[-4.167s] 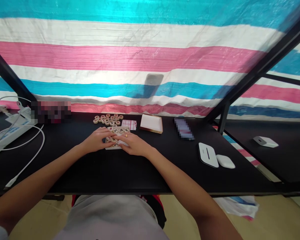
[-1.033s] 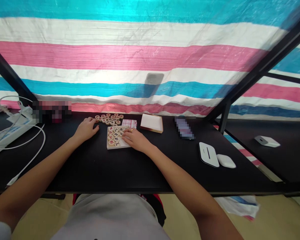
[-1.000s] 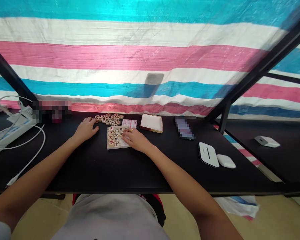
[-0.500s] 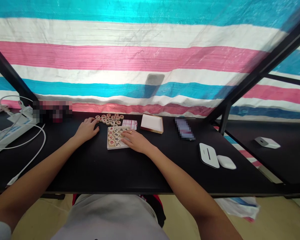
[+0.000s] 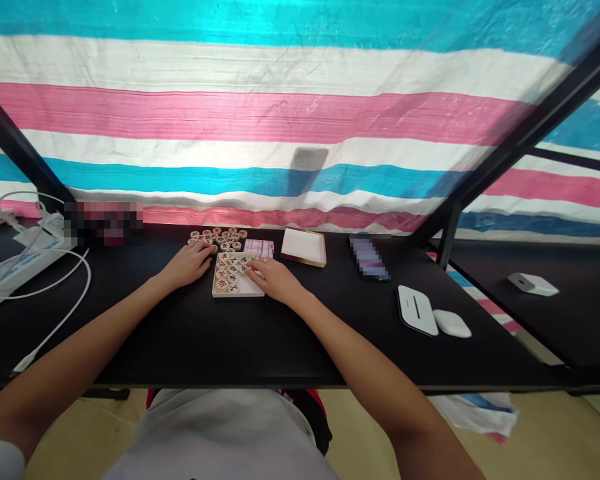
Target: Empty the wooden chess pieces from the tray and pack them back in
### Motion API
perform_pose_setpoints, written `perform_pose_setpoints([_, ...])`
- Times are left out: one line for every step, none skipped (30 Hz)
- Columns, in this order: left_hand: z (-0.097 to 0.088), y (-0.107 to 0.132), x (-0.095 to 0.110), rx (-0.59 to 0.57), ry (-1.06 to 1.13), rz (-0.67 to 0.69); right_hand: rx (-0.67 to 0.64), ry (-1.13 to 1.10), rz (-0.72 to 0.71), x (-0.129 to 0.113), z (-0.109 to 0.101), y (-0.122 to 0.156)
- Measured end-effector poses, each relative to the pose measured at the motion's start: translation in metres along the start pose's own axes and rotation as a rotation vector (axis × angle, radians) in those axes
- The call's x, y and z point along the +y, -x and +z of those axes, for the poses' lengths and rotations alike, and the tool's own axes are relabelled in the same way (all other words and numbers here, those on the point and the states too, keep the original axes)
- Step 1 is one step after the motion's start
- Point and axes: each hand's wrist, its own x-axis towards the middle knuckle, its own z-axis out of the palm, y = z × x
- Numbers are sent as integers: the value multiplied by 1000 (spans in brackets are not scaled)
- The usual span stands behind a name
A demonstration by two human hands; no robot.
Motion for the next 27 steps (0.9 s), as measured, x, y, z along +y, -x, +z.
perform_pose_setpoints([-1, 0, 0, 6, -1, -1, 8, -6, 5, 1, 0, 0])
perform_pose_setpoints([-2, 1, 0, 11, -4, -3, 16, -9, 3, 2, 1, 0])
perform_pose_setpoints([-2, 1, -1, 17, -8, -4, 20, -7, -5, 3, 1, 0])
perform_pose_setpoints([-2, 1, -1, 22, -12, -6, 22, -3, -16, 3, 1, 0])
perform_pose_setpoints([-1, 2, -2, 28, -13, -6, 24, 1, -26, 4, 2, 0])
perform_pose_setpoints([-1, 2, -2, 32, -13, -4, 25, 3, -32, 4, 2, 0])
perform_pose_setpoints([0, 2, -2, 34, -9, -1, 25, 5, -35, 4, 2, 0])
perform_pose_setpoints([1, 2, -3, 33, 0, 3, 22, 7, -35, 4, 2, 0])
perform_pose_setpoints([2, 1, -3, 29, 15, 9, 20, 9, -36, 4, 2, 0])
perform_pose_setpoints([2, 1, -4, 23, 38, 14, 18, 12, -38, 3, 2, 0])
perform_pose_setpoints([2, 1, -5, 18, 67, 16, 15, 16, -40, 3, 2, 1])
perform_pose_setpoints([2, 0, -5, 14, 101, 10, 11, 21, -42, 3, 3, 1])
perform_pose_setpoints([1, 0, -6, 13, 140, -1, 6, 26, -43, 3, 3, 1])
perform_pose_setpoints([0, 0, -6, 19, 182, -18, 4, 30, -46, 4, 3, 1])
perform_pose_setpoints([-3, 1, -6, 34, 227, -44, 8, 35, -54, 4, 3, 1])
perform_pose_setpoints([-5, 1, -4, 59, 275, -75, 20, 39, -69, 5, 3, 0])
perform_pose_setpoints([-8, 2, -2, 90, 325, -101, 42, 41, -90, 5, 3, 0])
perform_pose_setpoints([-11, 3, 1, 125, 374, -123, 68, 39, -116, 4, 2, 0])
perform_pose_setpoints([-14, 4, 5, 155, 418, -128, 94, 31, -140, 4, 2, 0])
perform_pose_setpoints([-16, 6, 10, 174, 455, -111, 113, 17, -161, 2, 1, 0])
perform_pose_setpoints([-18, 7, 15, 188, 483, -76, 119, -1, -178, 1, -1, 0])
perform_pose_setpoints([-19, 8, 20, 199, 502, -31, 113, -23, -189, -2, -2, 1])
perform_pose_setpoints([-20, 10, 26, 215, 509, 17, 99, -40, -205, -4, -3, 2])
perform_pose_setpoints([-20, 11, 30, 241, 507, 67, 73, -57, -228, -6, -4, 3])
perform_pose_setpoints([-20, 12, 35, 268, 500, 111, 52, -78, -252, -8, -5, 4])
perform_pose_setpoints([-19, 13, 38, 295, 488, 152, 31, -97, -271, -10, -5, 4])
perform_pose_setpoints([-19, 14, 41, 317, 473, 186, 15, -111, -287, -11, -5, 5])
